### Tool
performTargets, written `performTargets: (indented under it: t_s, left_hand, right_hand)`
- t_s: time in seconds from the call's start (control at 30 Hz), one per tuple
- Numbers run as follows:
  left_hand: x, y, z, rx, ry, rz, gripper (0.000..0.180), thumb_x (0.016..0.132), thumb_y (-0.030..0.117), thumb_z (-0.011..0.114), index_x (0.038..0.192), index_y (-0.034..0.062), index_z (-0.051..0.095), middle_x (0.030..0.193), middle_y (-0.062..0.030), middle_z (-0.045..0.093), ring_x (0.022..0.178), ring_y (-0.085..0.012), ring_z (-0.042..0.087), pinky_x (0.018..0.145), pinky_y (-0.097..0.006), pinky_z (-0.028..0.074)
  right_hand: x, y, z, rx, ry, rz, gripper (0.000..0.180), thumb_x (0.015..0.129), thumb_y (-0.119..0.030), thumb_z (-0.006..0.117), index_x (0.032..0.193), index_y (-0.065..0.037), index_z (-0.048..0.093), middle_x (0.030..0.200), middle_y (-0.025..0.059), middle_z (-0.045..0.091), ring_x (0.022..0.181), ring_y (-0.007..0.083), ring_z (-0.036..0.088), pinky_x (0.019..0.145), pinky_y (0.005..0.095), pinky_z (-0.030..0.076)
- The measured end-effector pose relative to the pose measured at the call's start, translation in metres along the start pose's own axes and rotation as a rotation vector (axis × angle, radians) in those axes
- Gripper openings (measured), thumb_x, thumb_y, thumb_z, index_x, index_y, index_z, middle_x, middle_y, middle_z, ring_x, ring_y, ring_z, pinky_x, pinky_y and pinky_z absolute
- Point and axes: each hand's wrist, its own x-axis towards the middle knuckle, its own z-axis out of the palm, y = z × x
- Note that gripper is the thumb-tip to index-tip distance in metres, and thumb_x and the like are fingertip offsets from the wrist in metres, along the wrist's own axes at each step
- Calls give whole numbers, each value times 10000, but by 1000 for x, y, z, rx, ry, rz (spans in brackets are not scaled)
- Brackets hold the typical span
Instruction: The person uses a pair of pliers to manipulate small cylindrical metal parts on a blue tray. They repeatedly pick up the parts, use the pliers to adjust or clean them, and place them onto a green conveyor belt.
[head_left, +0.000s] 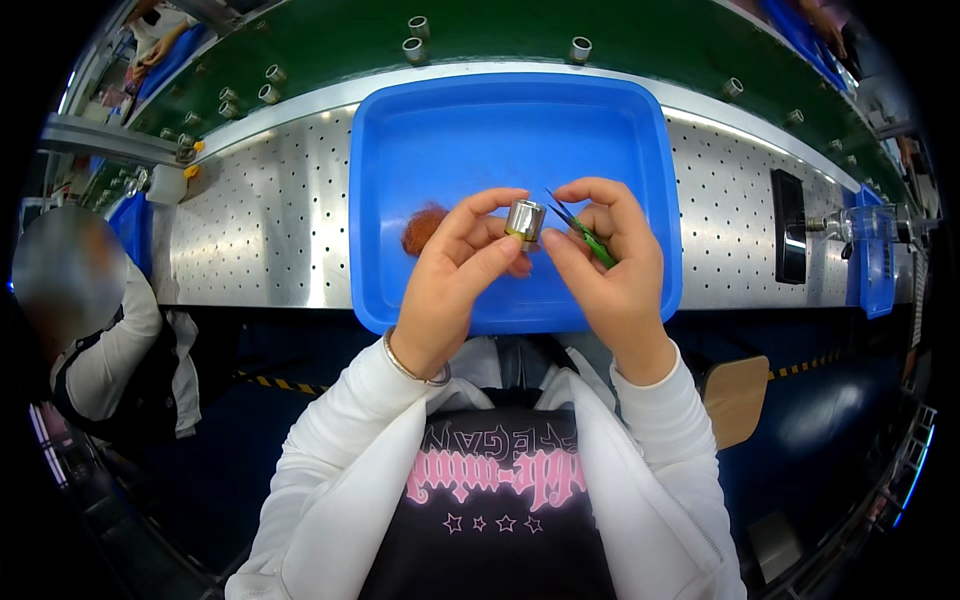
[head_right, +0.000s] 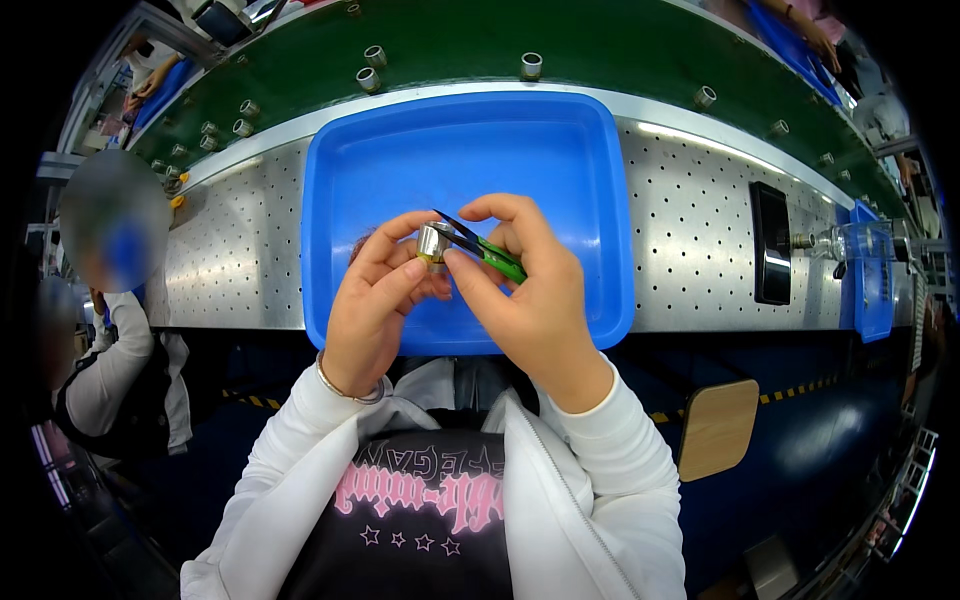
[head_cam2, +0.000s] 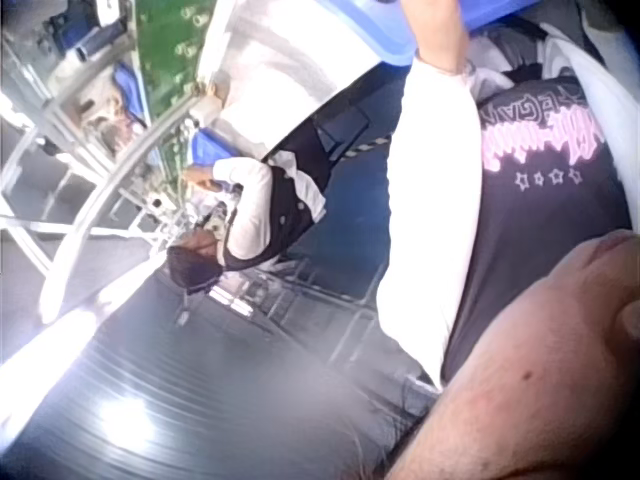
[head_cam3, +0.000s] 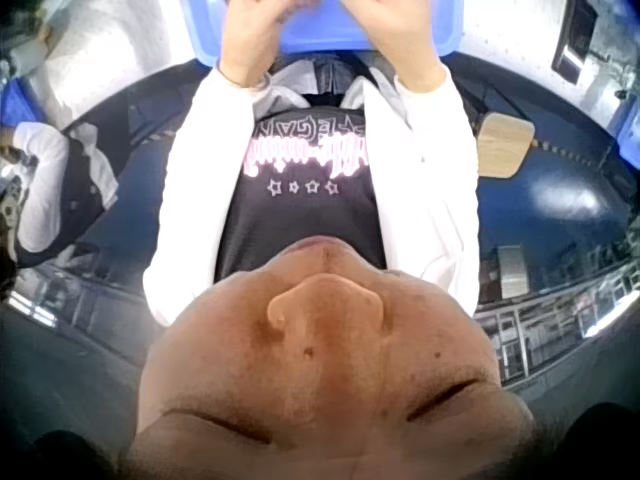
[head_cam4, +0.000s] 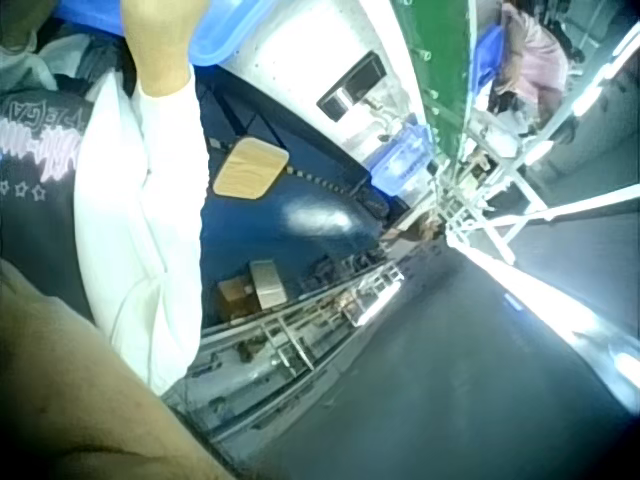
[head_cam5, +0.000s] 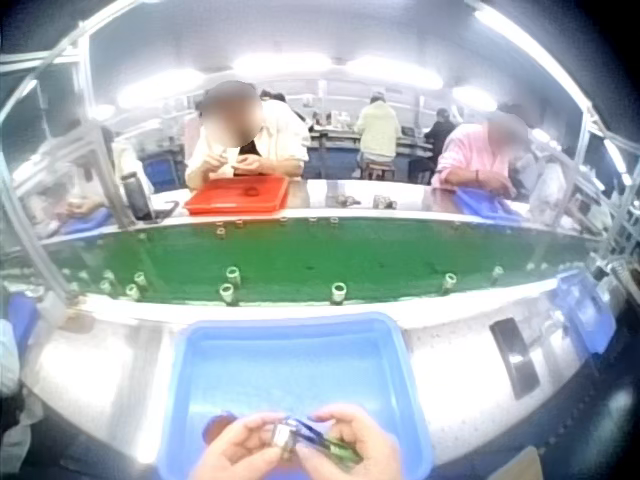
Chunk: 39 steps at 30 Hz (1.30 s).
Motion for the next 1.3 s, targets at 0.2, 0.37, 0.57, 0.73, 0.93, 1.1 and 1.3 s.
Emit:
performTargets:
  t_s: [0.2, 0.37, 0.57, 0.73, 0.93, 1.1, 1.3]
  left_hand:
    - [3, 4, -5, -105, -9, -59, 372, 906, 137, 491, 1256, 19, 447, 971, -91, 590, 849, -129, 556, 785, -255, 448]
    - [1, 5, -9, -151, 24, -64, 371, 912, 150, 490, 1256, 18, 443, 971, -95, 588, 838, -125, 554, 783, -254, 452]
    - [5, 27, -31, -139, 107, 11, 390, 909, 183, 506, 1266, 42, 436, 987, -88, 581, 861, -128, 558, 807, -266, 457]
    - [5, 37, -41, -124, 135, 46, 373, 922, 194, 490, 1266, 58, 436, 990, -70, 573, 855, -107, 542, 816, -259, 445]
    - [7, 38, -59, -189, 142, 131, 371, 923, 198, 485, 1265, 59, 441, 970, -75, 569, 835, -111, 543, 804, -263, 452]
    - [11, 64, -82, -131, 228, 265, 392, 911, 193, 505, 1267, 41, 440, 978, -95, 584, 827, -124, 564, 781, -268, 468]
    - [52, 94, -143, -233, 195, 424, 364, 938, 170, 466, 1272, 37, 408, 997, -100, 577, 853, -135, 575, 774, -276, 489]
  right_hand:
    - [-1, 2, -5, -3, 13, 38, 203, 777, 10, 642, 964, -15, 567, 624, -5, 508, 560, 31, 414, 485, 200, 305]
    - [-3, 10, -3, -29, 23, 86, 130, 772, 7, 658, 887, -1, 598, 674, 20, 555, 583, 32, 444, 517, 178, 344]
    - [-1, 14, -25, -76, 118, 68, 52, 817, 27, 611, 858, 8, 585, 734, -5, 567, 632, 37, 472, 560, 170, 366]
    - [3, 21, -45, -121, 204, 75, 45, 858, -44, 593, 853, -2, 577, 724, -25, 522, 612, 35, 420, 555, 156, 308]
    - [17, 37, -66, -266, 299, 25, 112, 885, -105, 580, 863, 5, 584, 754, -6, 541, 677, 49, 449, 610, 175, 346]
    - [34, 88, -113, -314, 384, 25, 152, 906, -144, 561, 863, -1, 592, 741, 0, 537, 642, 54, 435, 576, 193, 336]
    - [30, 91, -105, -366, 421, 75, 201, 916, -171, 542, 800, -8, 569, 670, -23, 498, 602, 50, 422, 532, 199, 337]
